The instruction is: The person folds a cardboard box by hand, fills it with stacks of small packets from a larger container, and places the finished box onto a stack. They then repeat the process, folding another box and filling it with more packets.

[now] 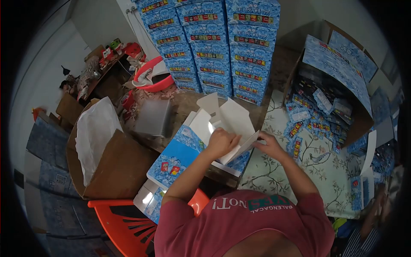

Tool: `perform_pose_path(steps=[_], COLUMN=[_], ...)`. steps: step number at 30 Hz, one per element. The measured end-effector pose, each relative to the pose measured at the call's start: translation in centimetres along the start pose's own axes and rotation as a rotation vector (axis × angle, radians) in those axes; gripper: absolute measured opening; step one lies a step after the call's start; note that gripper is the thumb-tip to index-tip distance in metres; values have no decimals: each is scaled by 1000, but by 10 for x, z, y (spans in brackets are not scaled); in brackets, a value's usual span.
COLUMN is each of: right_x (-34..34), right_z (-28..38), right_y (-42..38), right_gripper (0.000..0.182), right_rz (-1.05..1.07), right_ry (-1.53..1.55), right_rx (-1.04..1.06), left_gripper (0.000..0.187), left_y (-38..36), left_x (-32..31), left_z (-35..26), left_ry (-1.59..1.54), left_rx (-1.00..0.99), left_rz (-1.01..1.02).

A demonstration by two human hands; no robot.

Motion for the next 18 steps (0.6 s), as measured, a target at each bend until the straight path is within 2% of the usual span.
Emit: perform_pose_path(steps=[1,2,4,5,7,8,9,10,11,13,14,16,17,18], right_x=[1,-11,1,-3,-39,-41,-48,-53,-53,-70,-71,-81,-82,-76], right_z=[1,7,54,60,93,97,93,86,84,60,60,35,32,41], right_y=[-11,-20,-49,-48,-47,-42,-26,-10,-2,16,21,27,26,26], right_gripper=[42,42,55,55,59,59,59,60,60,57,57,51,51,45], right_rz=[-162,-163,-572,-579,-346,-351,-269,-184,-188,13,18,239,240,130], right_ry=[67,67,-290,-298,-518,-517,-616,-711,-705,-747,-738,-747,-746,-688], right_rx=[-15,-19,247,246,544,537,448,363,366,224,224,-6,-8,130], left_gripper=[29,29,30,30,24,21,19,20,22,28,28,29,29,27], left_y=[10,16,22,27,39,42,39,30,15,3,12,33,29,38], left_x=[-19,-37,-105,-112,-96,-75,-48,-8,29,89,93,90,88,78], left_z=[-8,-3,13,18,27,41,56,62,68,53,65,78,82,98], left_ry=[23,20,19,19,-128,-412,-688,-677,-653,22,27,179,178,-58], left_rx=[-45,-47,-88,-99,-35,94,227,223,216,74,81,72,73,159], left_rz=[89,92,429,426,210,-5,-225,-527,-830,-1197,-1191,-1054,-1051,-850])
Point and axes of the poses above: each hand's wrist, its own y-axis towards the middle knuckle, its own x-axis out of the back of the hand, z = x × y, the point moved 9 cm from there along y, towards the middle knuckle
